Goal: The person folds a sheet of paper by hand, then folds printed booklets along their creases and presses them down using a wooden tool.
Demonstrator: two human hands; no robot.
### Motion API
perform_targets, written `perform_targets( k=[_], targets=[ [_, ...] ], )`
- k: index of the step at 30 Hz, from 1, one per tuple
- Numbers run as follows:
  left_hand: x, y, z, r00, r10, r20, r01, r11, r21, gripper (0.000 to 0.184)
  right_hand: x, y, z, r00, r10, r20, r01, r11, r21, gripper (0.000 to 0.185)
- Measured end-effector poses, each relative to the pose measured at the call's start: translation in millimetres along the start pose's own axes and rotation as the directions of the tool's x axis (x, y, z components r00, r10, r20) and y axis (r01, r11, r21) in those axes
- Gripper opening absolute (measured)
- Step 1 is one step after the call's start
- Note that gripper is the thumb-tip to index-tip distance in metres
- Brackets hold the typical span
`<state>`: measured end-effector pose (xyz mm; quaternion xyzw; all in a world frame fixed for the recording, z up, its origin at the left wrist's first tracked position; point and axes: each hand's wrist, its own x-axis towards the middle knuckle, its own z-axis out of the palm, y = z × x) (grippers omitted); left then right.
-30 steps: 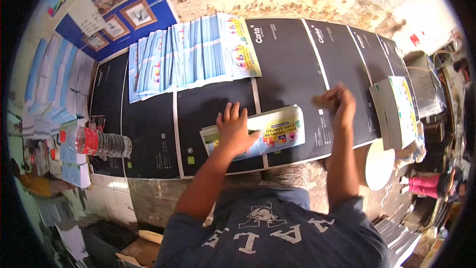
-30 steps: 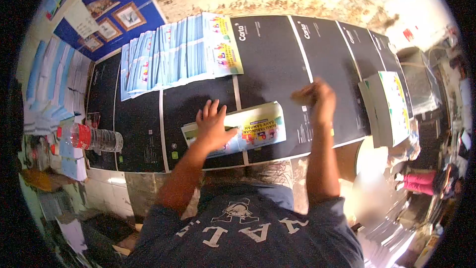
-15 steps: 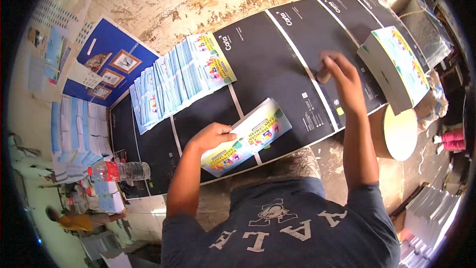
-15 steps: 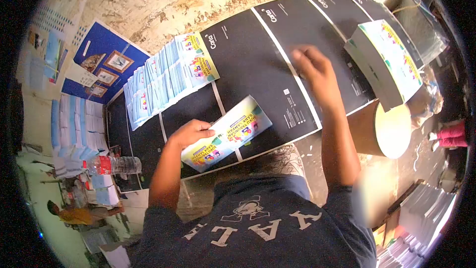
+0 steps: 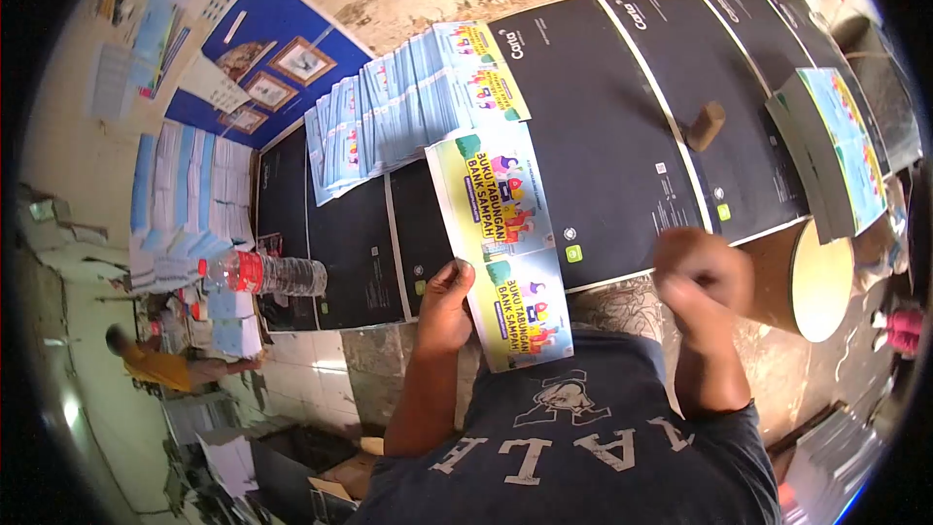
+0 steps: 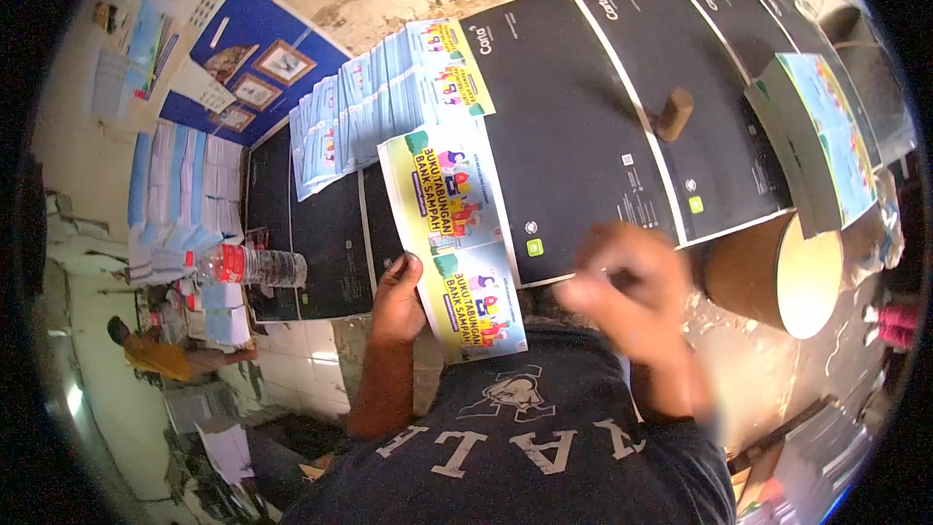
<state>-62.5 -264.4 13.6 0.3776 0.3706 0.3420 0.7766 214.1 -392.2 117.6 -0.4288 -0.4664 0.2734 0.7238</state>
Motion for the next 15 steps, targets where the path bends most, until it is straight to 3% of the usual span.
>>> perform_targets(
  k=[1, 2, 4, 7, 8, 10, 15],
  targets=[
    [-4, 2, 9, 1.0, 0.006, -0.021, -0.007, 0.999, -0.043, 0.032, -9, 28, 2, 0.961, 0.276, -0.015, -0.276, 0.961, -0.031, 0.031],
    [-6, 2, 17, 0.999, 0.008, -0.043, -0.012, 0.996, -0.086, 0.026, -19, 55, 3, 0.847, 0.531, -0.042, -0.532, 0.844, -0.061, 0.032],
    [-9, 0, 21, 0.999, -0.006, -0.05, -0.001, 0.991, -0.134, 0.026, -32, 107, 20, 0.93, 0.366, 0.031, -0.348, 0.905, -0.243, 0.039],
    [-13, -17, 19, 0.998, -0.042, -0.05, 0.032, 0.984, -0.177, 0.025, -43, 123, 32, 0.623, 0.77, 0.138, -0.706, 0.63, -0.324, 0.054],
    [-13, -18, 19, 0.998, -0.039, -0.047, 0.029, 0.982, -0.189, 0.025, -42, 121, 36, 0.623, 0.77, 0.137, -0.702, 0.628, -0.336, 0.054],
    [-15, -17, 19, 0.998, -0.06, 0.012, 0.061, 0.982, -0.18, 0.025, -40, 113, 43, 0.6, 0.766, 0.233, -0.779, 0.625, -0.048, 0.051],
    [-17, -22, 10, 0.995, -0.101, 0.012, 0.102, 0.973, -0.207, 0.027, -51, 121, 43, 0.58, 0.782, 0.227, -0.805, 0.593, 0.012, 0.045]
  ],
)
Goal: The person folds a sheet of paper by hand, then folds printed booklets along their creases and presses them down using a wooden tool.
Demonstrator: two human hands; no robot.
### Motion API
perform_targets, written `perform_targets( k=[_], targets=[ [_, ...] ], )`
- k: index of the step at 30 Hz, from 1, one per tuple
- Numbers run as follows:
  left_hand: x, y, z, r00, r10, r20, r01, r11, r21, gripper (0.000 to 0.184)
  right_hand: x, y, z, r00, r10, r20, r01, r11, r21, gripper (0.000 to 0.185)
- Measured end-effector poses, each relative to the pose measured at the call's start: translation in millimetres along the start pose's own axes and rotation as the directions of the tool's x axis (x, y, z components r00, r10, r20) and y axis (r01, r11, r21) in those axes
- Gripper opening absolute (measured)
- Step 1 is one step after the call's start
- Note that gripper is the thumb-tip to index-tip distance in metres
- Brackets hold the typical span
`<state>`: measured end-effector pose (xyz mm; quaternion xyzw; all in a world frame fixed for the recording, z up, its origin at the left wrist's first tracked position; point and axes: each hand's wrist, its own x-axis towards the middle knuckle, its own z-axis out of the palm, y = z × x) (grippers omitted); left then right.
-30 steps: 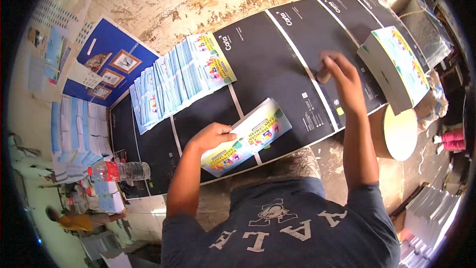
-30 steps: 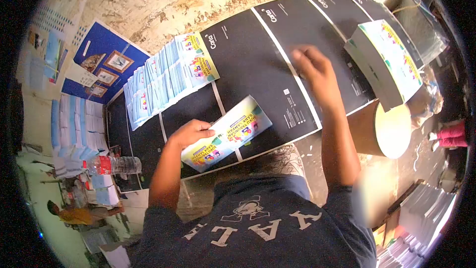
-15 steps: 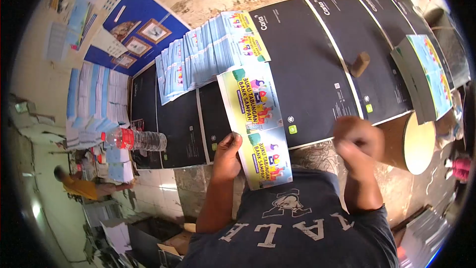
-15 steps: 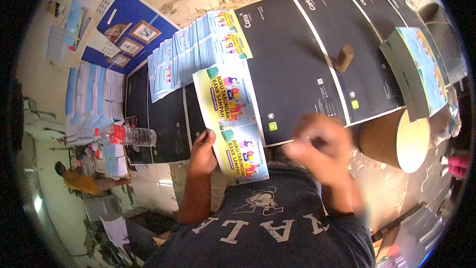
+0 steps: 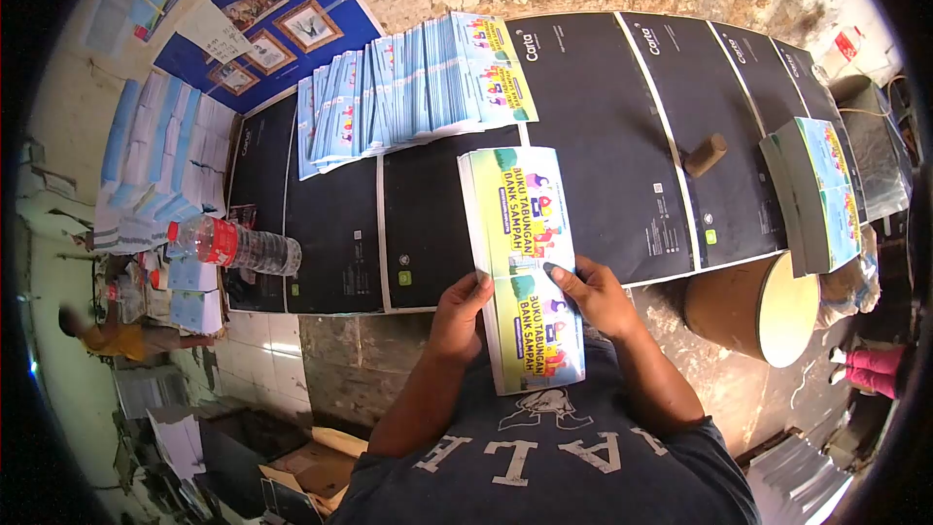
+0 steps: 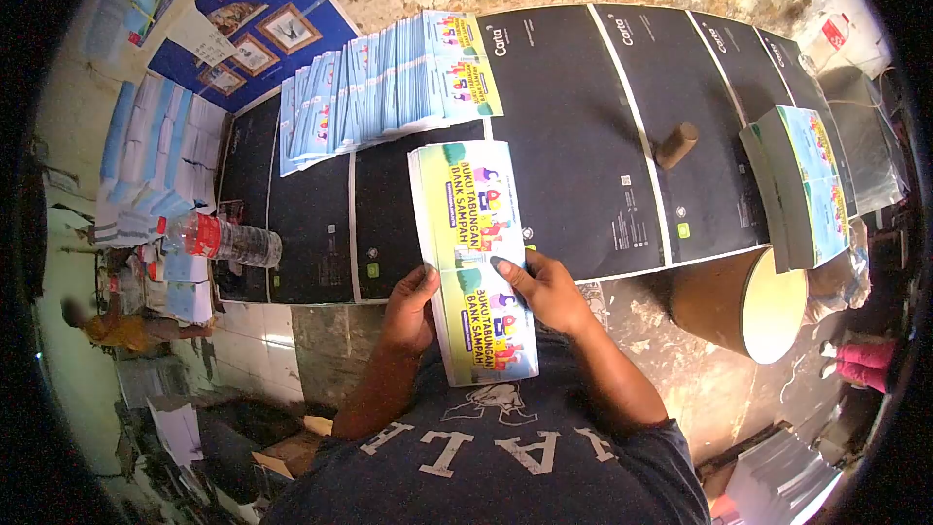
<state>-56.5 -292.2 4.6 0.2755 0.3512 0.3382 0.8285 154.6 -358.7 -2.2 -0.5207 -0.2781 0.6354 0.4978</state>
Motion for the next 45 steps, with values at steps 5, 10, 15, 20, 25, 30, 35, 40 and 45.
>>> perform_targets(
  k=[5, 10, 15, 20, 25, 30, 35, 40, 45],
  targets=[
    [-7, 7, -7, 0.999, 0.046, -0.022, -0.047, 0.996, -0.069, 0.027, -6, 4, -25, 0.958, -0.086, -0.272, 0.049, 0.989, -0.142, 0.038],
    [-9, 15, -9, 0.999, 0.033, -0.016, -0.035, 0.992, -0.122, 0.027, 0, -3, -47, 0.841, -0.419, -0.343, 0.193, 0.823, -0.534, 0.041],
    [0, 2, 1, 0.999, 0.027, -0.02, -0.03, 0.992, -0.121, 0.024, -12, -36, 15, 0.986, -0.023, -0.166, -0.072, 0.837, -0.543, 0.047],
    [-4, 14, -8, 0.993, 0.105, -0.05, -0.112, 0.981, -0.161, 0.024, -4, -16, -35, 0.891, -0.204, -0.406, 0.074, 0.946, -0.315, 0.033],
    [-3, 11, -6, 0.997, 0.078, 0.011, -0.073, 0.973, -0.218, 0.028, -2, -4, -26, 0.914, -0.319, -0.25, 0.167, 0.858, -0.486, 0.05],
    [3, 1, 6, 0.997, 0.071, -0.001, -0.07, 0.989, -0.129, 0.029, -8, -28, 18, 0.987, 0.001, -0.162, -0.027, 0.987, -0.159, 0.05],
    [5, 10, -12, 0.994, 0.109, 0.028, -0.102, 0.977, -0.187, 0.032, -10, -26, -4, 0.96, -0.036, -0.278, 0.013, 0.996, -0.087, 0.034],
    [5, 12, -13, 0.989, 0.144, 0.015, -0.138, 0.969, -0.206, 0.034, 0, -8, -32, 0.881, -0.335, -0.334, 0.109, 0.831, -0.546, 0.037],
    [7, 6, 5, 0.998, 0.044, 0.036, -0.036, 0.979, -0.2, 0.03, -9, -14, 16, 0.991, -0.081, -0.106, 0.039, 0.937, -0.347, 0.066]
  ],
)
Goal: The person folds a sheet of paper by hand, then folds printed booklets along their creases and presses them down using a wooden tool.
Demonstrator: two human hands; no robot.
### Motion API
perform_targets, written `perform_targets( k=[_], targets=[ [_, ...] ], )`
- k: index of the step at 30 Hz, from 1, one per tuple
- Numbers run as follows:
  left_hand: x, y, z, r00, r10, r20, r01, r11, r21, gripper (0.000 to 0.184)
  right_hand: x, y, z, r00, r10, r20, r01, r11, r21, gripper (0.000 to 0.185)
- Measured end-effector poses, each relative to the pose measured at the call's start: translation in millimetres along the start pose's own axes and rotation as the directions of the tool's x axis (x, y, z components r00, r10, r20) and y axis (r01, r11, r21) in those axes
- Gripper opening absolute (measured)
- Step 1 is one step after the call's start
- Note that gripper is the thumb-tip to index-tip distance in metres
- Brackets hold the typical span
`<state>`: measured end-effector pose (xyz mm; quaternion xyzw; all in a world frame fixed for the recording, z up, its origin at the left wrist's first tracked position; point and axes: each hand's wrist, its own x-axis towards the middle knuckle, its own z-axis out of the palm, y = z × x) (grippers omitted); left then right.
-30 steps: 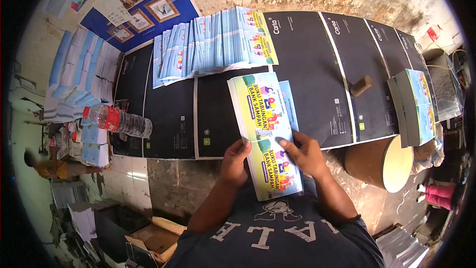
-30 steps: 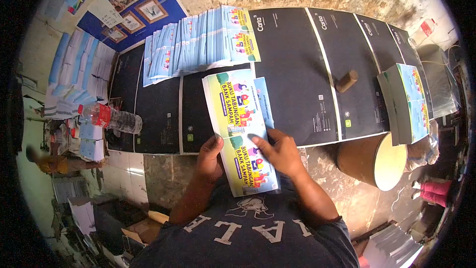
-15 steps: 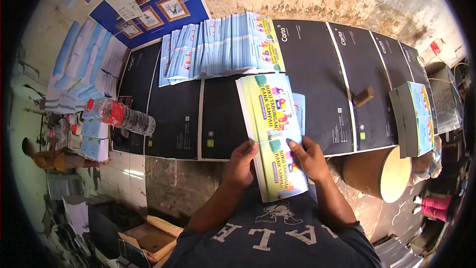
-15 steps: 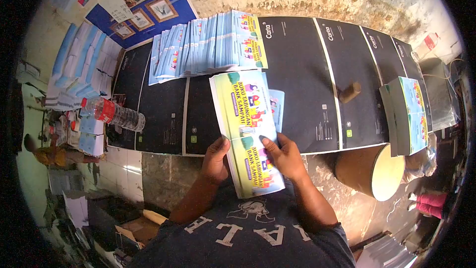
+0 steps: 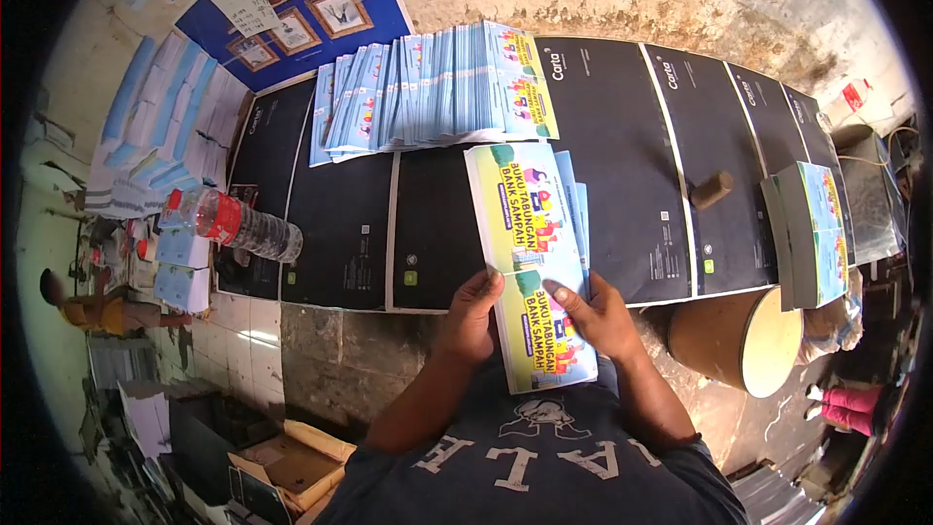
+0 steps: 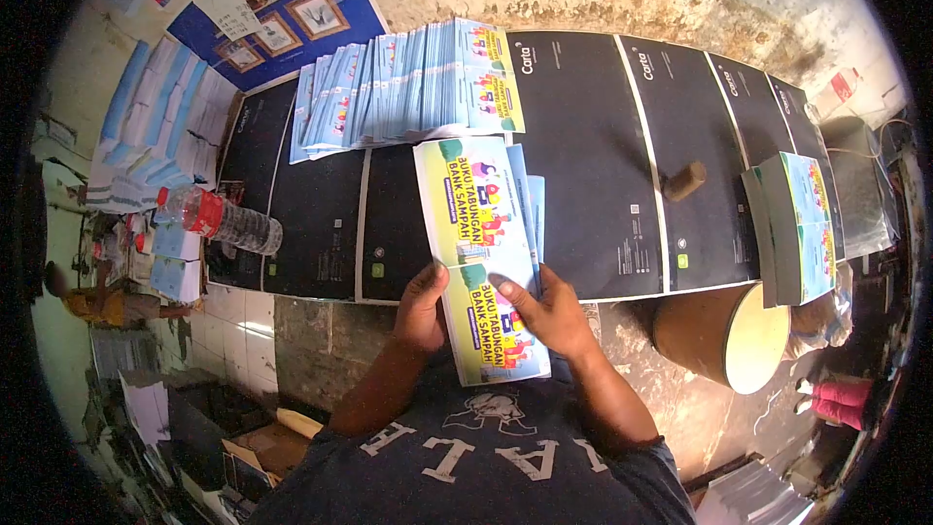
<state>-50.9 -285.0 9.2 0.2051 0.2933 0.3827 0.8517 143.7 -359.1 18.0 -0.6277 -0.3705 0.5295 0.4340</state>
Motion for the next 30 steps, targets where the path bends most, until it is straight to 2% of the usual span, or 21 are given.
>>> perform_targets(
  k=[1, 2, 4, 5, 6, 8, 9, 10, 11, 12, 14, 15, 17, 20, 22, 23, 24, 26, 27, 28, 30],
  targets=[
    [0, -2, -1, 1.0, -0.016, 0.011, 0.016, 1.0, -0.004, 0.029, -2, -7, -1, 1.0, 0.01, 0.026, -0.013, 0.991, 0.137, 0.061],
    [1, -4, -3, 0.999, -0.031, 0.022, 0.031, 0.999, -0.009, 0.028, -3, -11, -2, 1.0, 0.008, 0.026, -0.011, 0.991, 0.135, 0.061],
    [1, -7, -6, 1.0, -0.002, 0.017, 0.002, 1.0, -0.017, 0.028, -5, -15, -4, 0.994, 0.105, -0.004, -0.103, 0.977, 0.189, 0.058],
    [0, -5, -6, 0.999, 0.039, 0.006, -0.039, 0.999, -0.013, 0.028, -5, -11, -9, 0.991, 0.131, -0.018, -0.127, 0.983, 0.133, 0.054],
    [0, -4, -6, 0.997, 0.08, -0.005, -0.08, 0.997, -0.008, 0.028, -3, -1, -13, 0.992, 0.064, -0.107, -0.038, 0.973, 0.228, 0.046],
    [-2, 3, -15, 0.997, 0.081, 0.019, -0.081, 0.996, -0.026, 0.031, 4, 11, -43, 0.971, 0.063, -0.231, -0.003, 0.968, 0.25, 0.037],
    [-3, 8, -14, 0.996, 0.081, 0.027, -0.08, 0.996, -0.034, 0.032, 9, 19, -57, 0.943, -0.031, -0.332, 0.029, 1.0, -0.012, 0.036],
    [-5, 11, -13, 0.996, 0.077, 0.033, -0.076, 0.996, -0.043, 0.034, 12, 27, -66, 0.903, -0.146, -0.404, 0.033, 0.961, -0.273, 0.035],
    [-5, 10, -7, 0.996, 0.07, 0.05, -0.069, 0.997, -0.037, 0.037, 13, 36, -67, 0.936, -0.107, -0.334, 0.003, 0.955, -0.296, 0.036],
    [-3, 5, -5, 0.997, 0.066, 0.051, -0.064, 0.997, -0.038, 0.037, 8, 23, -48, 0.961, -0.038, -0.275, 0.027, 0.999, -0.043, 0.041],
    [1, -9, 1, 0.999, 0.046, 0.013, -0.047, 0.999, 0.021, 0.035, -2, 8, -25, 0.988, -0.079, -0.133, 0.065, 0.992, -0.107, 0.047],
    [1, -9, 4, 1.0, -0.016, -0.003, 0.016, 1.0, 0.01, 0.034, -1, 8, -21, 0.988, -0.08, -0.134, 0.066, 0.992, -0.107, 0.047],
    [2, -8, 5, 1.0, 0.012, -0.009, -0.012, 0.999, 0.033, 0.033, 3, 8, -18, 1.0, -0.02, -0.024, 0.021, 0.999, 0.027, 0.049],
    [3, -6, -11, 0.995, 0.104, 0.008, -0.104, 0.994, 0.032, 0.033, 7, 16, -49, 0.989, 0.08, -0.122, -0.038, 0.948, 0.317, 0.034],
    [3, 3, -19, 0.995, 0.095, -0.011, -0.095, 0.995, -0.003, 0.033, 15, 36, -65, 0.979, -0.028, -0.202, 0.079, 0.965, 0.25, 0.03],
    [2, 2, -22, 0.995, 0.1, 0.003, -0.1, 0.995, -0.024, 0.033, 13, 32, -67, 0.973, -0.044, -0.228, 0.048, 0.999, 0.01, 0.034],
    [2, 0, -22, 0.995, 0.095, 0.003, -0.095, 0.995, -0.024, 0.033, 10, 28, -69, 0.966, -0.066, -0.25, 0.007, 0.973, -0.231, 0.038],
    [6, 0, -21, 0.997, 0.052, 0.049, -0.049, 0.997, -0.064, 0.033, 10, 28, -49, 0.989, -0.028, -0.145, 0.017, 0.997, -0.072, 0.055],
    [5, -4, -17, 0.998, 0.049, 0.049, -0.046, 0.997, -0.065, 0.033, 6, 23, -39, 0.987, 0.143, -0.079, -0.137, 0.988, 0.078, 0.069],
    [6, -10, -12, 0.999, 0.028, 0.028, -0.027, 0.999, -0.03, 0.032, 2, 19, -27, 0.997, 0.069, -0.035, -0.063, 0.986, 0.152, 0.072],
    [6, -13, -8, 1.0, 0.012, 0.003, -0.012, 1.0, 0.005, 0.032, 1, 5, -12, 0.998, 0.019, 0.061, -0.018, 1.0, -0.017, 0.065]
  ],
)
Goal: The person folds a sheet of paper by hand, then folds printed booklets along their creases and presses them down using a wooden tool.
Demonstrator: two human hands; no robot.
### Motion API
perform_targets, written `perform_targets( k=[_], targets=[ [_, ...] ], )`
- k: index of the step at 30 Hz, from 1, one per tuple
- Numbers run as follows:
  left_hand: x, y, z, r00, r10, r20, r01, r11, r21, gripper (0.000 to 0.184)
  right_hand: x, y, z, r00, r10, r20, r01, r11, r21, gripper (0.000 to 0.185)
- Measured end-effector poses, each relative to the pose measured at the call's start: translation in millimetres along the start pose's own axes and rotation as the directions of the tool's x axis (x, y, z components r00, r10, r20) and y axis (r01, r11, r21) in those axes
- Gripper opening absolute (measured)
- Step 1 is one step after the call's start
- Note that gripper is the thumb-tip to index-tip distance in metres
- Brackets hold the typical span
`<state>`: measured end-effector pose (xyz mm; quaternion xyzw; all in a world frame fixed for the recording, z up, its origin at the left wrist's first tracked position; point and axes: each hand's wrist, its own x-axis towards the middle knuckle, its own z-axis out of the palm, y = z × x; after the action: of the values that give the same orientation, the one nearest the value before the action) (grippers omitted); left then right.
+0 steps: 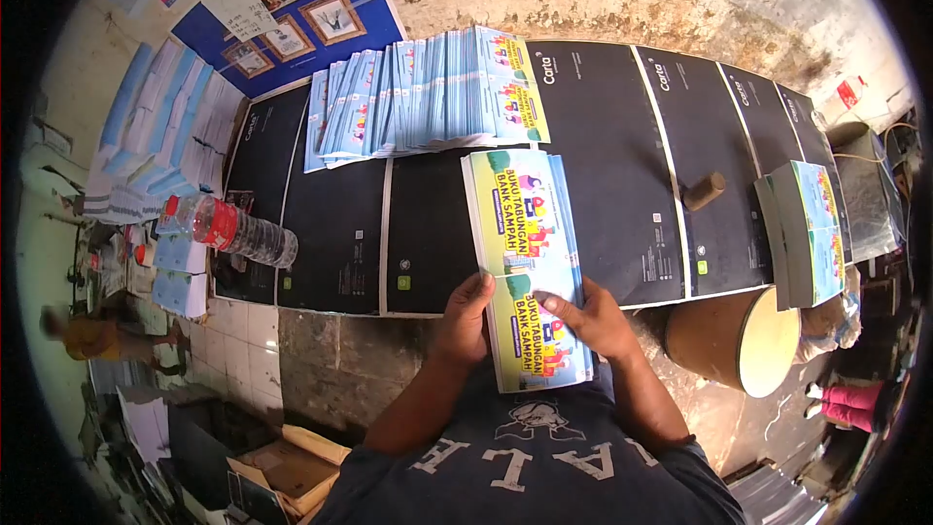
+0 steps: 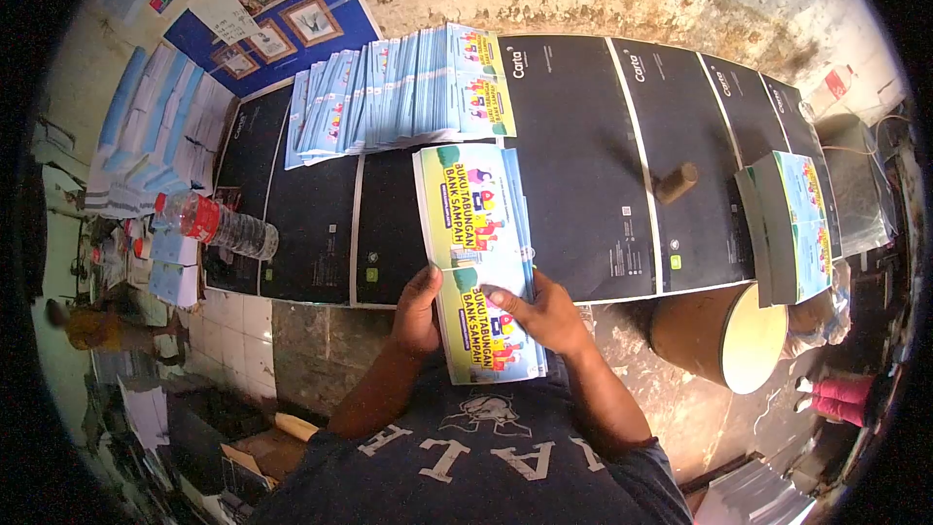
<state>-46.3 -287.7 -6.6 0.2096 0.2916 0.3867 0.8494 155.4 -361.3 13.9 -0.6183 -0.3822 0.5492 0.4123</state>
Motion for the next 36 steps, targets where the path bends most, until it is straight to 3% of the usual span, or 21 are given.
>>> perform_targets(
  k=[1, 3, 7, 9, 12, 14, 15, 16, 18, 19, 21, 22, 24, 26, 28, 29, 30, 32, 34, 35, 36],
  targets=[
    [0, 1, 0, 0.999, -0.014, 0.033, 0.014, 1.0, -0.022, 0.032, -2, -7, 1, 1.0, -0.002, 0.001, 0.002, 1.0, 0.001, 0.065],
    [1, 4, -2, 0.998, -0.018, 0.065, 0.021, 0.999, -0.049, 0.032, -3, -18, 3, 0.996, 0.058, 0.067, -0.074, 0.963, 0.26, 0.06],
    [2, 4, 0, 0.999, 0.003, 0.047, -0.001, 0.999, -0.051, 0.036, -4, -11, 5, 0.995, 0.062, 0.081, -0.085, 0.942, 0.323, 0.058],
    [4, 2, 13, 0.967, 0.242, -0.083, -0.23, 0.964, 0.132, 0.04, -4, -10, 12, 1.0, -0.014, 0.019, 0.008, 0.955, 0.296, 0.058],
    [6, -10, -3, 0.948, 0.267, -0.176, -0.222, 0.946, 0.235, 0.041, 0, -3, 18, 1.0, 0.008, -0.002, -0.006, 0.927, 0.375, 0.058],
    [10, -29, -18, 0.956, 0.288, -0.047, -0.254, 0.899, 0.356, 0.03, -3, -2, 18, 1.0, -0.013, 0.004, 0.011, 0.945, 0.328, 0.055],
    [9, -28, -21, 0.979, 0.204, 0.027, -0.203, 0.93, 0.306, 0.026, -4, 4, 17, 0.998, -0.035, -0.052, 0.047, 0.965, 0.258, 0.052],
    [11, -31, -20, 0.994, 0.106, 0.011, -0.106, 0.963, 0.25, 0.028, 0, 11, 17, 0.993, -0.077, -0.084, 0.091, 0.978, 0.189, 0.049],
    [16, -50, -38, 1.0, -0.001, -0.001, 0.001, 0.993, 0.116, 0.051, -6, 5, 15, 0.988, 0.104, -0.113, -0.076, 0.971, 0.225, 0.047],
    [25, -57, -45, 0.997, 0.069, 0.031, -0.072, 0.99, 0.123, 0.052, -2, 3, 17, 0.997, -0.011, -0.076, 0.035, 0.945, 0.324, 0.049],
    [13, -21, -11, 0.999, -0.028, 0.038, 0.005, 0.867, 0.497, 0.037, 2, -2, 15, 0.994, -0.034, -0.104, 0.051, 0.984, 0.17, 0.052],
    [7, -3, 2, 0.991, 0.103, 0.087, -0.135, 0.8, 0.584, 0.03, 5, 2, 17, 0.989, -0.117, -0.085, 0.134, 0.959, 0.248, 0.051],
    [13, -18, -7, 0.944, 0.298, 0.143, -0.322, 0.73, 0.603, 0.03, 9, -3, 16, 0.994, -0.103, -0.049, 0.11, 0.975, 0.195, 0.05],
    [10, -10, -10, 0.968, 0.231, 0.099, -0.246, 0.796, 0.553, 0.031, 16, -1, 5, 0.994, -0.101, -0.046, 0.109, 0.971, 0.211, 0.05],
    [3, 10, -8, 0.993, 0.091, -0.069, -0.041, 0.847, 0.531, 0.032, 27, 17, -28, 0.986, -0.013, -0.164, 0.052, 0.971, 0.233, 0.044],
    [5, 13, -16, 0.995, 0.056, -0.083, -0.012, 0.888, 0.46, 0.033, 30, 12, -46, 0.962, 0.055, -0.267, -0.053, 0.998, 0.014, 0.039],
    [6, 15, -21, 0.994, 0.074, -0.082, -0.028, 0.887, 0.461, 0.033, 30, 16, -56, 0.95, -0.163, -0.266, 0.151, 0.986, -0.067, 0.039],
    [4, 18, -27, 0.99, 0.138, 0.019, -0.136, 0.927, 0.35, 0.033, 34, 27, -63, 0.944, -0.174, -0.279, 0.128, 0.976, -0.175, 0.043],
    [12, 13, -23, 0.991, 0.128, 0.04, -0.133, 0.898, 0.419, 0.032, 37, 31, -45, 0.934, -0.085, -0.347, 0.031, 0.987, -0.159, 0.048],
    [21, 0, -25, 0.987, 0.129, 0.093, -0.157, 0.88, 0.448, 0.031, 22, 0, -16, 0.967, 0.022, -0.255, -0.018, 1.0, 0.018, 0.052],
    [30, -11, -27, 0.981, 0.13, 0.146, -0.184, 0.86, 0.475, 0.03, 28, 14, -9, 0.972, -0.232, -0.04, 0.234, 0.971, 0.052, 0.054]
  ],
)
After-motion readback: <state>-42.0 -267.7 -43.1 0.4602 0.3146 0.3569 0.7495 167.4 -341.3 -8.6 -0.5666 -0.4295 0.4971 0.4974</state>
